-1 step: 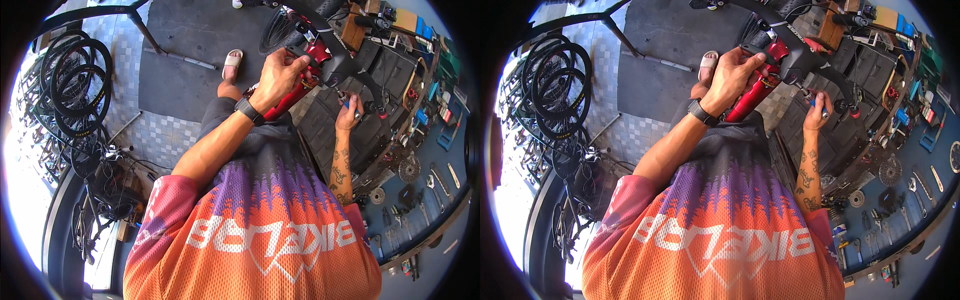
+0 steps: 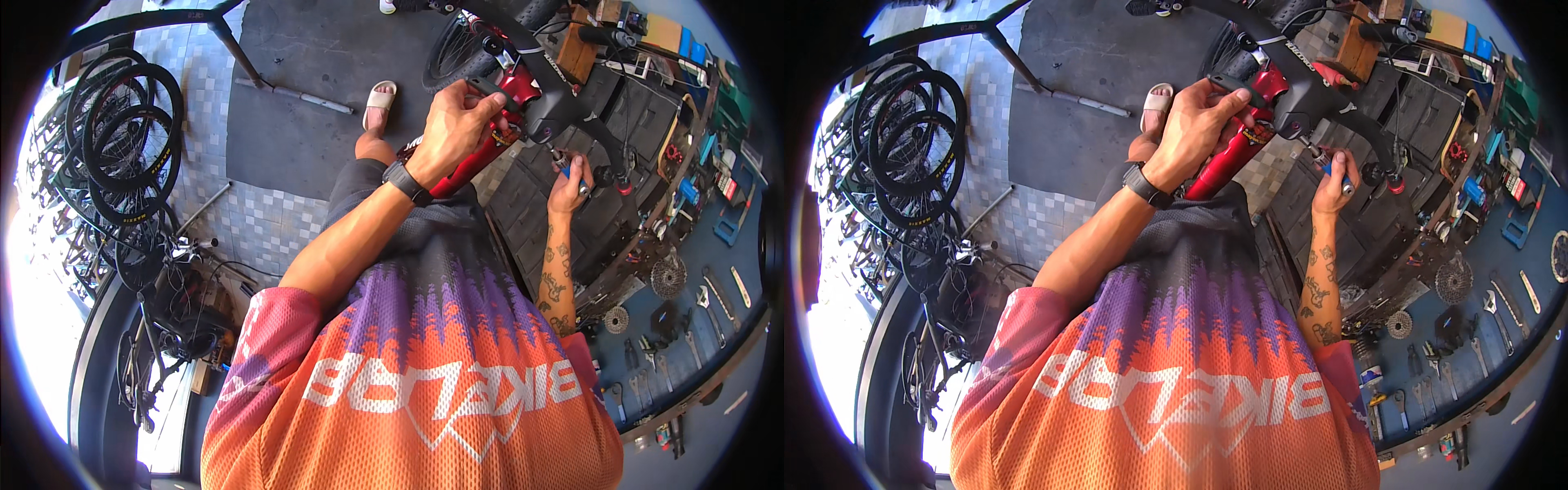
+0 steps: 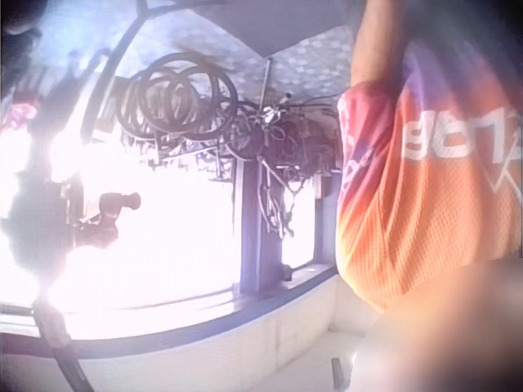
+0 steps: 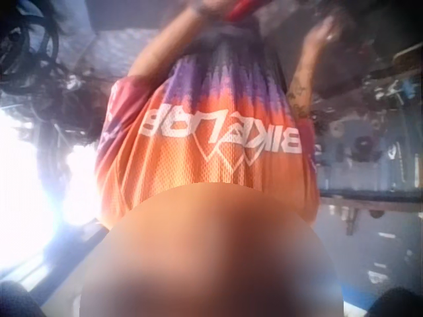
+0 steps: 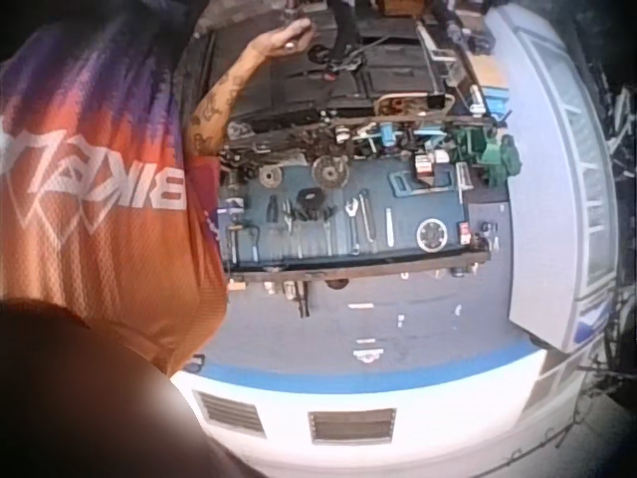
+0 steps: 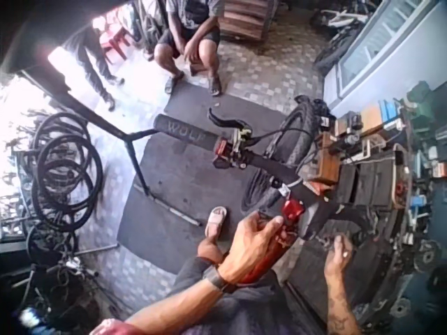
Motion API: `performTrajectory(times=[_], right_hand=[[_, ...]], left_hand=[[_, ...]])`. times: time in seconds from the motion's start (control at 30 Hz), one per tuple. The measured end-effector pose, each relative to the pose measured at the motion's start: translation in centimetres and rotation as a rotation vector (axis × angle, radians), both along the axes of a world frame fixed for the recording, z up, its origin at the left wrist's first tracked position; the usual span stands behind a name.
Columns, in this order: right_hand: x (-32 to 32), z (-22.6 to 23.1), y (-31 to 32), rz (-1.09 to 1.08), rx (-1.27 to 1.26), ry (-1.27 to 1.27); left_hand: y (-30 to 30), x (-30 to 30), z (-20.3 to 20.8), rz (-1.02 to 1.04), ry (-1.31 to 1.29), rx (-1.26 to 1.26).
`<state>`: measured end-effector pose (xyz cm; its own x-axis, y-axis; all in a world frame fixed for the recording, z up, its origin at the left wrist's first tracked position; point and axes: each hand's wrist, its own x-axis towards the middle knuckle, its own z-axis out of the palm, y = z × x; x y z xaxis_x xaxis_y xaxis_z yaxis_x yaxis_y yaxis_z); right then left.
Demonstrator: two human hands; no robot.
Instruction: The person adjusts the handlebar and brake levers on a red bicycle mounted on a repair stand. They use a torque wrench to tighten bolts on the handlebar stem and then test the brake levers by hand.
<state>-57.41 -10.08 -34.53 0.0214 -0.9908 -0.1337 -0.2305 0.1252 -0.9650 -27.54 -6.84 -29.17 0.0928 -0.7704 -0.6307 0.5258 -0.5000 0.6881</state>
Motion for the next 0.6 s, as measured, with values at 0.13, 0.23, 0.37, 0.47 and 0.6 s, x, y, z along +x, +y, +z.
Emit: performTrajectory(times=[0.13, 0.23, 0.37, 0.47, 0.6], right_hand=[[0.6, -0.3, -0.6, 0.024, -0.015, -0.007], [0.8, -0.5, -0.7, 0.006, -0.010, 0.003], [0.6, -0.7, -1.0, 0.041, -0.014, 0.026], [0.5, -0.9, -1.2, 0.057, -0.095, 0.137], [0.9, -0.9, -1.1, 0.030, -0.089, 0.097]], left_hand=[[-0.6, 0.4, -0.4, -0.038, -0.041, -0.007], [-1.3, 0.8, 0.1, -0.057, -0.066, 0.010], [-2.0, 0.8, 2.0, -0.072, -0.105, 0.100], [-2.6, 1.4, 3.5, -0.184, -0.135, 0.128], [-3.0, 2.0, 4.4, -0.256, -0.127, 0.121]])
